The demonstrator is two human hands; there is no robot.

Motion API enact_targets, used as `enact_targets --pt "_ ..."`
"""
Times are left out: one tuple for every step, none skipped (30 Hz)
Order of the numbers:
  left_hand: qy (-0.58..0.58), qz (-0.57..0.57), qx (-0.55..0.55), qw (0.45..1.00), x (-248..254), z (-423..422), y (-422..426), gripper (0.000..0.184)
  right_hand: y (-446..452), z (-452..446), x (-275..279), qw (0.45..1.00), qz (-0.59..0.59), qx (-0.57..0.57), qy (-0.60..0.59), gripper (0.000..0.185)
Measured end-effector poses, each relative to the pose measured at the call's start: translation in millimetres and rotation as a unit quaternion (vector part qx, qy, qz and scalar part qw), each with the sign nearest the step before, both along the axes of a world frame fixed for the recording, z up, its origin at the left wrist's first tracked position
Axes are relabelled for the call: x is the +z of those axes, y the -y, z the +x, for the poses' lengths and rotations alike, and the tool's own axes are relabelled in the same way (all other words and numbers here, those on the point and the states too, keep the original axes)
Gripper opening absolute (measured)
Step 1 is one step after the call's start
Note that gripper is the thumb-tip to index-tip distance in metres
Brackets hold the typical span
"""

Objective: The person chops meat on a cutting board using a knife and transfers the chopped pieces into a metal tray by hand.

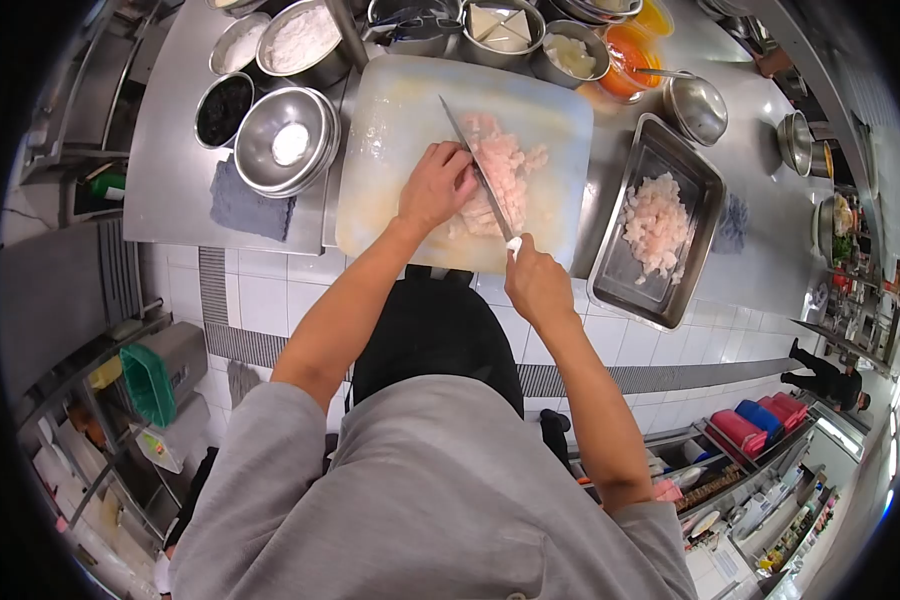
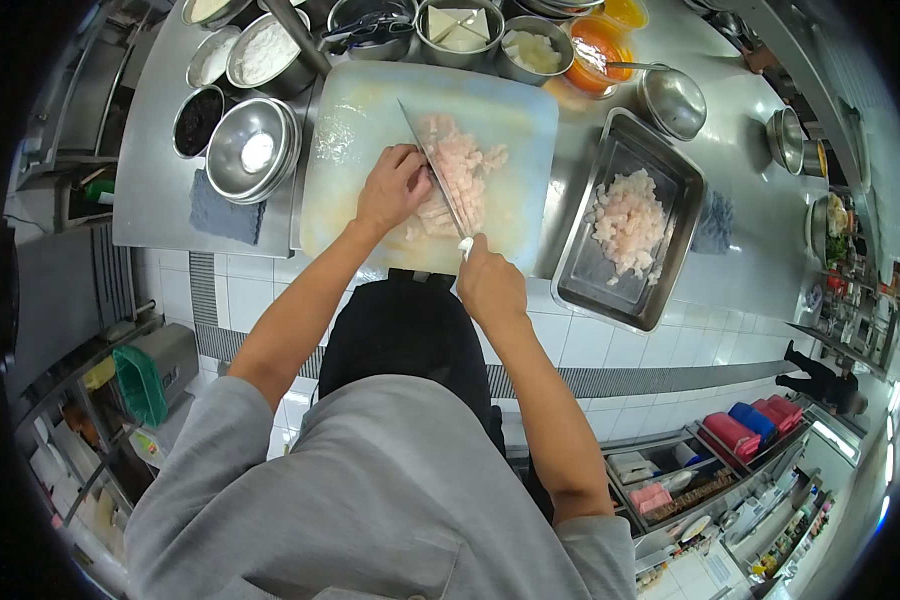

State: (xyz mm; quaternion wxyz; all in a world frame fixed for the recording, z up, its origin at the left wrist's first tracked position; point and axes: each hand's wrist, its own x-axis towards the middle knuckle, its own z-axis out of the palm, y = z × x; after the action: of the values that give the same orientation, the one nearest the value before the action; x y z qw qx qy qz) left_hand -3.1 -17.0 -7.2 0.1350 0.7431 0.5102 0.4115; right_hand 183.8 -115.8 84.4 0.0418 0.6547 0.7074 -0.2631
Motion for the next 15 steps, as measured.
enact_targets --pt "-0.001 0.001 -0.001 1.000 -0.5 -0.5 0.7 0.021 4.3 2.2 6.6 1.000 0.001 -0.001 -0.001 0.026" --pt "-0.004 0.005 0.001 1.000 -1.6 0.1 1.4 0.021 13.6 9.1 15.5 1.000 -0.004 0.000 0.016 0.025" --pt "-0.005 0.010 0.005 1.000 -1.7 0.7 -0.5 0.021 20.1 14.8 21.1 0.999 -0.008 0.003 0.033 0.024" --pt "-0.005 0.009 0.007 1.000 -0.1 1.0 -0.9 0.021 26.5 18.0 22.0 0.999 -0.010 0.005 0.034 0.024" --pt "-0.002 0.011 0.008 1.000 1.1 0.9 -1.0 0.021 33.4 20.3 20.3 0.998 -0.042 -0.009 0.046 0.025" --pt "0.002 0.012 0.004 1.000 1.9 1.5 0.6 0.021 39.6 21.3 17.2 0.995 -0.075 -0.026 0.058 0.026" --pt "0.003 0.012 0.004 1.000 1.3 2.6 -0.3 0.021 34.7 17.1 5.2 0.995 -0.075 -0.027 0.059 0.026" --pt "0.012 0.007 0.006 1.000 1.0 2.9 -0.5 0.022 23.1 8.0 -13.1 0.998 -0.040 -0.028 0.032 0.027" --pt "0.020 0.001 0.010 1.000 0.5 1.9 2.0 0.022 12.6 0.9 -20.6 1.000 -0.007 -0.026 0.004 0.027" --pt "0.017 0.002 0.008 1.000 0.9 0.0 3.8 0.022 7.9 0.0 -22.0 1.000 0.001 -0.025 -0.015 0.026" --pt "0.009 -0.002 0.009 1.000 1.6 0.1 6.0 0.023 14.2 2.6 -17.5 0.999 0.002 -0.030 -0.015 0.026" --pt "0.001 0.001 0.012 1.000 2.0 1.2 1.1 0.023 18.7 9.8 -12.1 1.000 -0.010 -0.027 -0.005 0.025" --pt "0.002 0.003 0.013 1.000 1.4 1.9 0.6 0.023 26.3 14.8 -2.8 0.999 -0.026 -0.022 0.005 0.024" --pt "0.007 0.001 0.014 1.000 -0.2 1.5 0.7 0.023 37.0 19.9 9.7 0.997 -0.074 -0.021 0.027 0.029" --pt "0.011 -0.002 0.015 1.000 -0.7 0.7 1.9 0.023 37.3 18.9 3.5 0.997 -0.074 -0.019 0.026 0.029"
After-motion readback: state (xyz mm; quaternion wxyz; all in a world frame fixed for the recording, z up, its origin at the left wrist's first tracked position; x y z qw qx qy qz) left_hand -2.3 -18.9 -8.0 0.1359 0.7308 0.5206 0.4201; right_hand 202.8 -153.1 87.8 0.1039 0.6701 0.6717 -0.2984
